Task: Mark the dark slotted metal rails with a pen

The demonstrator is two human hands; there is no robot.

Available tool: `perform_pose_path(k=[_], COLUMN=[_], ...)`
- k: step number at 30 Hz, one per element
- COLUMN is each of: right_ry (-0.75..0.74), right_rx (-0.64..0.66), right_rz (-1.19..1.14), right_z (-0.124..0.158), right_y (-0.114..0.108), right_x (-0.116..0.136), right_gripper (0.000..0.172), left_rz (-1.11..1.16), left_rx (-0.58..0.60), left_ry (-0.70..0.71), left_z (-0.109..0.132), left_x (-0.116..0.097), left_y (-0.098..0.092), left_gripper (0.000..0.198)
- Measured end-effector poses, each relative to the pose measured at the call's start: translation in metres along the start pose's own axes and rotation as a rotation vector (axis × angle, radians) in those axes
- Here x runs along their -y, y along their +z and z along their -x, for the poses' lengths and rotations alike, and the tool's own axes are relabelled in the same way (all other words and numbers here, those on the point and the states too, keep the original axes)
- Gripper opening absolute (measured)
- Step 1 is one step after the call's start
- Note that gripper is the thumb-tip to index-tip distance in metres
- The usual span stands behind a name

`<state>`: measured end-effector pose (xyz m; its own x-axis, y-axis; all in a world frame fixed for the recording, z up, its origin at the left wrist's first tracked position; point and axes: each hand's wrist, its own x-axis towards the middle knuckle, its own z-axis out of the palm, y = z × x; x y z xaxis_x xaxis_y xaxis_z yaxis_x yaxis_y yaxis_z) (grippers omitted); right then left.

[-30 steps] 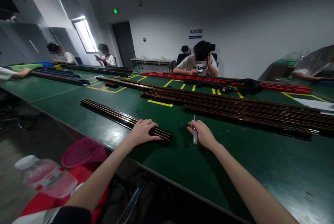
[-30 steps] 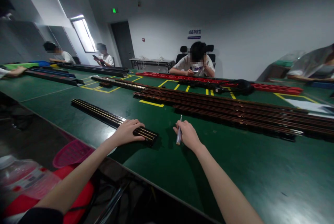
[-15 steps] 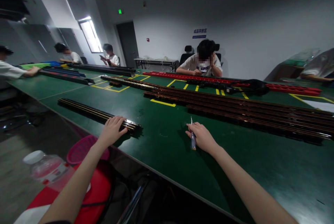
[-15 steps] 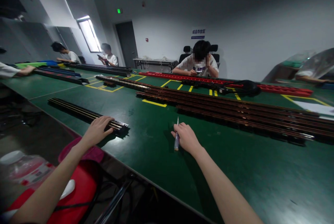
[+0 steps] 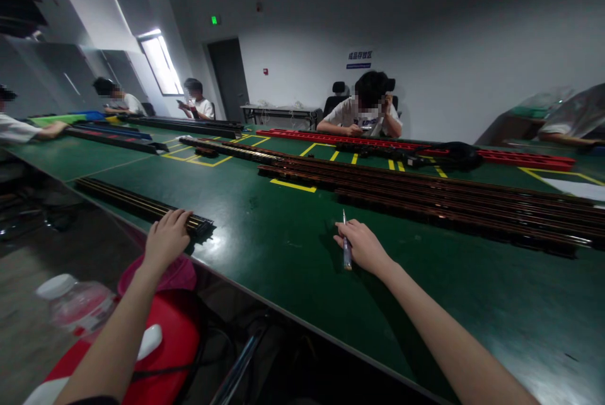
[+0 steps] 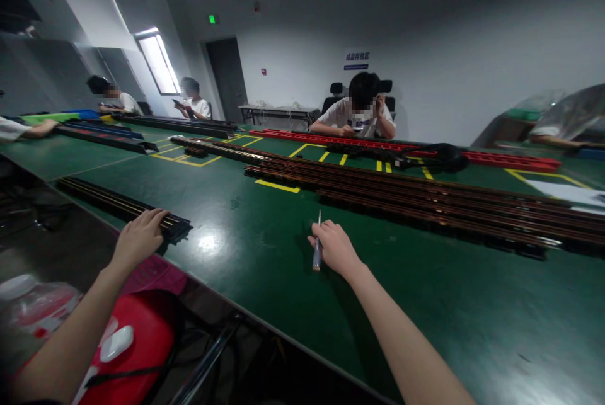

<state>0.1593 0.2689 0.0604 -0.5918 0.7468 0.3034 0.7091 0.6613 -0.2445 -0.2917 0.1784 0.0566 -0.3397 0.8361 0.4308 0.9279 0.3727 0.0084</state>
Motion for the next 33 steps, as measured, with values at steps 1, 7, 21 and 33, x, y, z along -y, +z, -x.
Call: perform_pose_path(k=[1,7,21,33], right_ry=[0.007,0.013,0.112,0.530], right_rx=[0.007,0.028,-0.107,-0.531], right_rz=[-0.002,0.006,-0.002,0.050], right_z=[0.000,-0.001,0.002,0.031], right_y=[0.000,-0.004,-0.008,-0.032], right_x=[0.000,0.004,-0.005,-0.090], right_gripper=[0.014,0.013,0.012,0.014], left_rz=[-0.008,0.012,0.181,0.394], left_rx=[0.012,0.039,-0.016,0.214], left_ry=[-0.012,-0.118,0.341,0.802], left_z=[0.000,-0.008,-0.019,0.001], left_x=[0.000,0.007,-0.152,-0.370], left_y=[-0.003,-0.009,-0.040,-0.028], left_gripper=[0.049,0.050,0.042,0.042])
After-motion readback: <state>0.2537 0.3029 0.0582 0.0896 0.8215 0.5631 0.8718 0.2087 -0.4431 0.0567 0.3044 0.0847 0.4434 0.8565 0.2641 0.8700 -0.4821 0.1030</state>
